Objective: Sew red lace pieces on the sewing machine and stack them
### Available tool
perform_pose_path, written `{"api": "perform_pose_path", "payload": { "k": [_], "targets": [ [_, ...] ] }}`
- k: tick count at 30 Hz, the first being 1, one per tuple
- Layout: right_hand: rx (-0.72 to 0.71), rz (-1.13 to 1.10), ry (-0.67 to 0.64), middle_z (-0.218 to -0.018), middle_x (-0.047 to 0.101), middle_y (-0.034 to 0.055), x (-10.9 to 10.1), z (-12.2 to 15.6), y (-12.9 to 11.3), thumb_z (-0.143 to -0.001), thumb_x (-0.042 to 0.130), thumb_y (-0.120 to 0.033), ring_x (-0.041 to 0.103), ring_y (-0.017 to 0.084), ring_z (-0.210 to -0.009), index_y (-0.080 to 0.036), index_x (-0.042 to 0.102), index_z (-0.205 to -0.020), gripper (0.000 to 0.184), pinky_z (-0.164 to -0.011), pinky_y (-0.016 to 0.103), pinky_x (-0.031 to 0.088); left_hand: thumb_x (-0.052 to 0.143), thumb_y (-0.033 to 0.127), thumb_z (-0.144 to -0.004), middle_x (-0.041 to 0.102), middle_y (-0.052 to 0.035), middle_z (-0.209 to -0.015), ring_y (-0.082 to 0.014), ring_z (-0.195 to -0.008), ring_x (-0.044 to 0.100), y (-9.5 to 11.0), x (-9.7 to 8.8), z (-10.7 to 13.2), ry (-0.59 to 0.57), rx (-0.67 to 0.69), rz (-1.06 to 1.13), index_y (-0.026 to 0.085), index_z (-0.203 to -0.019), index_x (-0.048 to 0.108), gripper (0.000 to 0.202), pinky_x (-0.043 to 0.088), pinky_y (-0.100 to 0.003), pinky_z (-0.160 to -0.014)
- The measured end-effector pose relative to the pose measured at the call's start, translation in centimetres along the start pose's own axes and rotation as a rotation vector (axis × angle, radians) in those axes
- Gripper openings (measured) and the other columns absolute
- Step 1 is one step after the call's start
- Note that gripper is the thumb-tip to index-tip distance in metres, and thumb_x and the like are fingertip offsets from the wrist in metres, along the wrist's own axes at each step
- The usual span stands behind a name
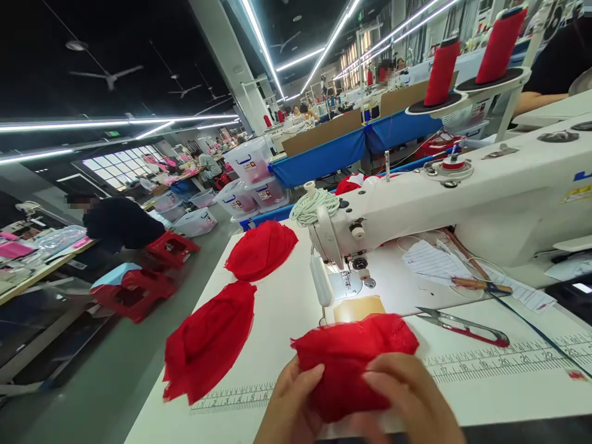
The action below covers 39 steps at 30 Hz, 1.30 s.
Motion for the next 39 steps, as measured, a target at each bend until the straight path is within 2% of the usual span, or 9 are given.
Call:
{"api": "perform_pose_path", "payload": {
  "k": [4, 8, 10, 13, 17, 23, 27, 33, 39],
  "targets": [
    [-0.022, -0.139, -0.138, -0.107, 0.069, 0.0065, 1.3, 0.4, -2.1, -0.087, 0.054, -0.033, 0.065, 0.024, -0.097, -0.028, 0.069, -0.100, 0.021, -0.084, 0.035, 0.054, 0.076, 0.035, -0.066, 0.070, -0.0102, -0.095, -0.0309, -0.102, 0.059, 0.2, 1.0, 1.4, -0.153, 0.033, -0.089, 0.018, -0.096, 0.073, 0.035, 0.043, -0.037, -0.089],
    [0.249, -0.274, -0.263, -0.089, 0.072, 0.0039, 0.6, -2.3, -1.4, -0.087, 0.050, -0.043, 0.067, 0.023, -0.081, -0.029, 0.072, -0.091, 0.026, -0.068, 0.029, 0.056, 0.074, 0.019, -0.070, 0.066, -0.0056, -0.074, -0.0190, -0.072, 0.055, 4.9, -0.1, 1.9, 0.018, 0.361, -0.526, 0.019, -0.080, 0.074, 0.010, 0.043, -0.024, -0.068],
    [0.406, -0.350, -0.316, -0.081, 0.070, 0.0040, 0.2, -3.1, -1.1, -0.084, 0.053, -0.050, 0.065, 0.022, -0.073, -0.027, 0.073, -0.090, 0.030, -0.064, 0.028, 0.056, 0.078, 0.013, -0.063, 0.066, -0.0069, -0.094, -0.0181, -0.077, 0.055, 7.0, -0.1, 1.6, 0.046, 0.459, -0.648, 0.021, -0.088, 0.074, 0.027, 0.040, -0.021, -0.057],
    [0.622, -0.508, -0.329, -0.073, 0.067, 0.0027, 0.2, -3.3, -1.2, -0.077, 0.060, -0.059, 0.061, 0.019, -0.064, -0.024, 0.073, -0.089, 0.039, -0.063, 0.029, 0.056, 0.079, 0.016, -0.063, 0.053, -0.0088, -0.133, -0.0154, -0.077, 0.056, 7.0, 0.6, 0.4, -0.120, 0.272, -0.788, 0.029, -0.122, 0.063, 0.063, 0.044, -0.022, -0.062],
    [0.760, -0.655, -0.410, -0.065, 0.063, 0.0015, 1.0, -2.9, -1.1, -0.072, 0.063, -0.064, 0.057, 0.017, -0.058, -0.022, 0.072, -0.083, 0.044, -0.056, 0.027, 0.054, 0.078, 0.031, -0.067, 0.068, -0.0088, -0.099, -0.0138, -0.071, 0.056, 4.2, 1.7, -0.2, -0.416, -0.065, -0.693, 0.022, -0.118, 0.066, 0.053, 0.041, -0.020, -0.055],
    [0.334, -0.076, -0.011, -0.102, 0.066, 0.0055, -1.1, -3.5, 0.3, -0.077, 0.064, -0.047, 0.064, 0.022, -0.080, -0.027, 0.065, -0.098, 0.030, -0.068, 0.032, 0.055, 0.077, 0.046, -0.065, 0.055, 0.0002, -0.050, -0.0053, -0.034, 0.039, 2.9, 2.8, -0.5, -0.256, 0.021, -0.484, 0.011, -0.071, 0.070, 0.036, 0.024, -0.019, -0.033],
    [0.071, -0.098, -0.273, -0.087, 0.070, 0.0002, 0.6, -2.2, -2.5, -0.076, 0.067, -0.038, 0.065, 0.018, -0.071, -0.030, 0.067, -0.093, 0.019, -0.063, 0.025, 0.054, 0.080, 0.045, -0.061, 0.056, -0.0002, -0.052, -0.0084, -0.044, 0.046, 3.0, 4.0, -0.4, -0.207, 0.146, -0.489, 0.013, -0.066, 0.068, 0.035, 0.033, -0.020, -0.041],
    [0.510, -0.486, -0.291, -0.065, 0.062, -0.0029, 1.0, -2.3, -3.0, -0.080, 0.061, -0.049, 0.056, 0.014, -0.059, -0.026, 0.065, -0.068, 0.026, -0.053, 0.020, 0.047, 0.081, 0.046, -0.061, 0.050, 0.0020, -0.054, -0.0062, -0.044, 0.039, 3.3, 4.0, -0.4, -0.229, 0.224, -0.508, 0.014, -0.061, 0.066, 0.035, 0.031, -0.019, -0.040],
    [0.840, -0.834, -0.198, -0.069, 0.066, -0.0006, 0.9, -2.6, 0.4, -0.076, 0.066, -0.053, 0.061, 0.017, -0.060, -0.027, 0.061, -0.085, 0.028, -0.053, 0.025, 0.053, 0.077, 0.039, -0.071, 0.060, -0.0005, -0.074, -0.0047, -0.047, 0.049, 2.8, 3.2, -0.7, -0.257, 0.047, -0.219, 0.015, -0.082, 0.067, 0.028, 0.034, -0.013, -0.034]
  ]
}}
Point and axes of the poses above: each hand's wrist, its own z-axis away from the middle knuckle, its own x-axis out of the palm, y = z × x, the point moved 5 cm from there along -z, towards the middle knuckle
